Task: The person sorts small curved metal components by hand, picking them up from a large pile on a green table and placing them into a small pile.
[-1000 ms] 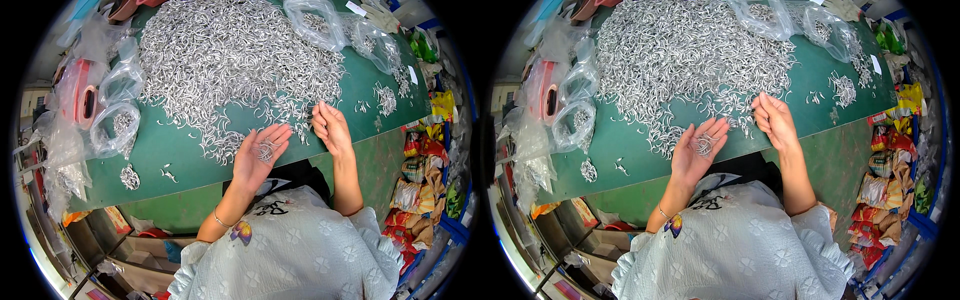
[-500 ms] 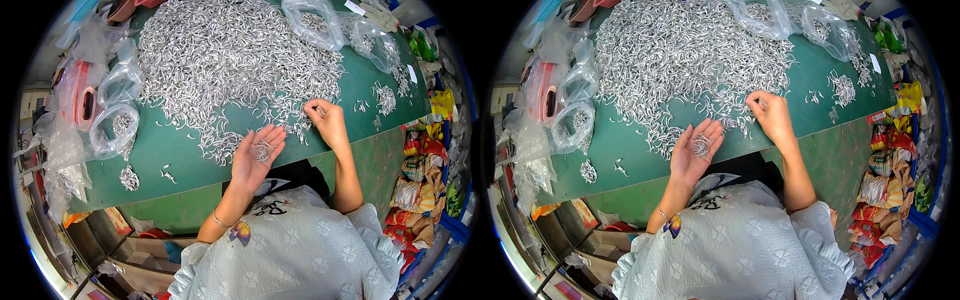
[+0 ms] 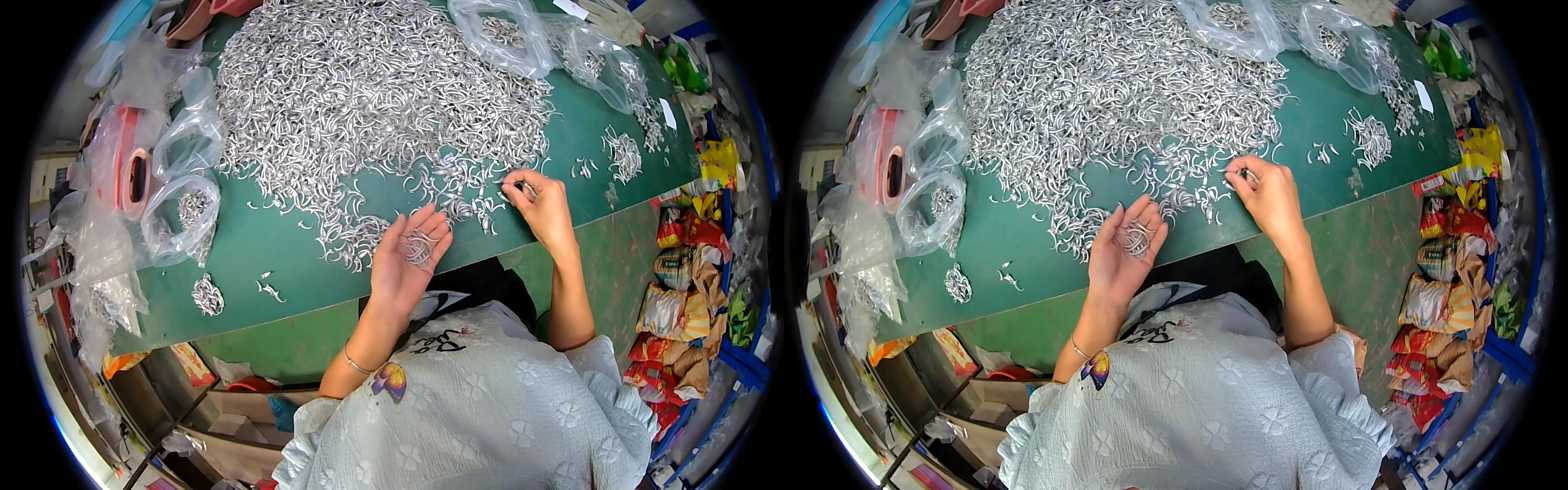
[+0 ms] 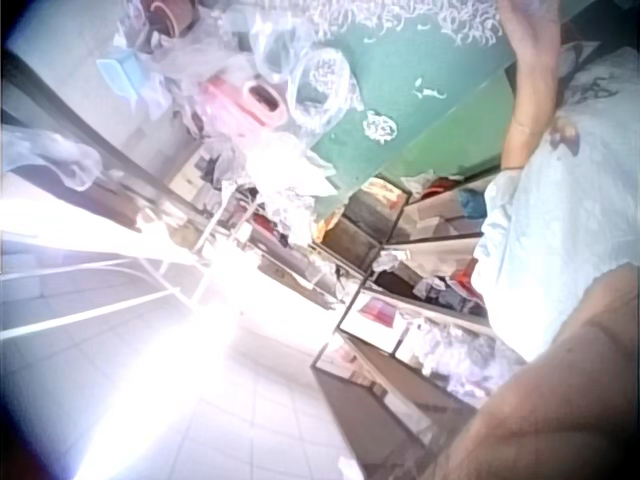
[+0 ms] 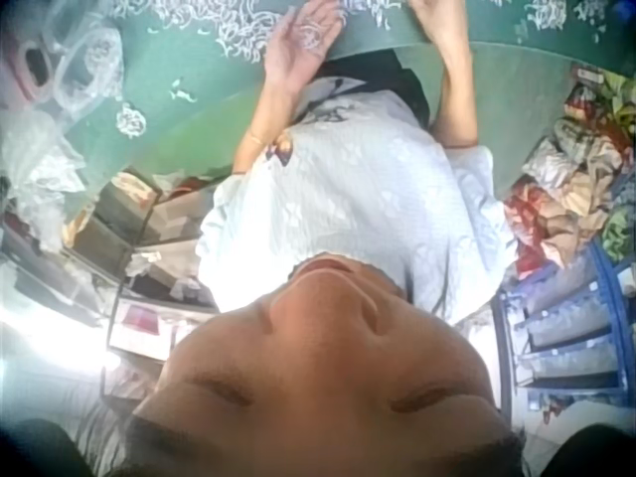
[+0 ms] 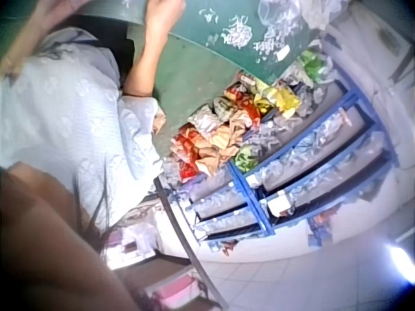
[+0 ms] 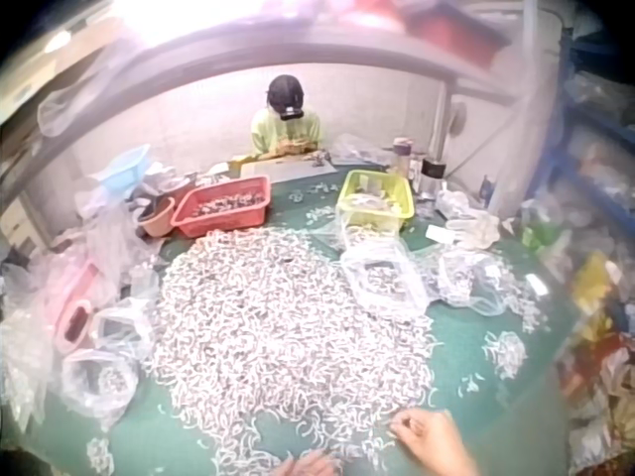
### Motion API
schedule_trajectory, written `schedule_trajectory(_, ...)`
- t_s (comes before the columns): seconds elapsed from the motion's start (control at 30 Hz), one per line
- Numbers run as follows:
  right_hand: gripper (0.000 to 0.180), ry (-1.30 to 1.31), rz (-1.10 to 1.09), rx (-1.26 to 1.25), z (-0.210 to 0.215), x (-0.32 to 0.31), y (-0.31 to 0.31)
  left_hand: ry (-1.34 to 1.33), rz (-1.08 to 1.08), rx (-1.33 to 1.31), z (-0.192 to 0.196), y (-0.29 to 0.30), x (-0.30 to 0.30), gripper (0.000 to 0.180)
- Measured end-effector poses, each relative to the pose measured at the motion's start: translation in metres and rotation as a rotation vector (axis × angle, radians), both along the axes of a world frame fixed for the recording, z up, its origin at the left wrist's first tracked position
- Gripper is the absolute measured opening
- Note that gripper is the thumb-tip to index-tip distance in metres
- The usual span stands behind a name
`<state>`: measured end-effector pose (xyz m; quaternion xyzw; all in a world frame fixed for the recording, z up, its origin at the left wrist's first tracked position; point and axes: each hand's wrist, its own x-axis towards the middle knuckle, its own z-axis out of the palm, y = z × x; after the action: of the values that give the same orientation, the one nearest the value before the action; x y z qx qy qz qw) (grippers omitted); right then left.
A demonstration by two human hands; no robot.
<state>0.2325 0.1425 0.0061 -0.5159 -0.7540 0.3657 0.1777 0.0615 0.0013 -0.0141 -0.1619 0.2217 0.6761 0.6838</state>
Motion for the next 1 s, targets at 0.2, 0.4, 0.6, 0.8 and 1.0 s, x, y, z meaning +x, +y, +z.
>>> schedule_trajectory(0.2,0.016,-0.113,0.158,0.129,0.001,-0.016,-0.018,-0.103,-0.004,0.057,-0.001,0.001,0.000,0.025)
schedule_trajectory(0.4,0.023,-0.180,0.063,0.126,0.005,-0.013,-0.019,-0.116,-0.033,0.068,0.002,-0.001,-0.002,0.027)
schedule_trajectory(0.6,0.029,-0.105,0.382,0.236,-0.002,-0.036,-0.045,-0.111,-0.088,0.106,0.001,0.000,-0.002,0.029)
schedule_trajectory(0.8,0.015,0.091,0.281,0.044,-0.008,-0.026,-0.039,-0.101,-0.097,0.146,0.003,-0.002,-0.006,0.028)
schedule_trajectory(1.0,0.014,-0.122,-0.038,0.247,-0.001,-0.024,-0.008,-0.041,-0.008,0.101,0.005,0.003,0.003,0.039)
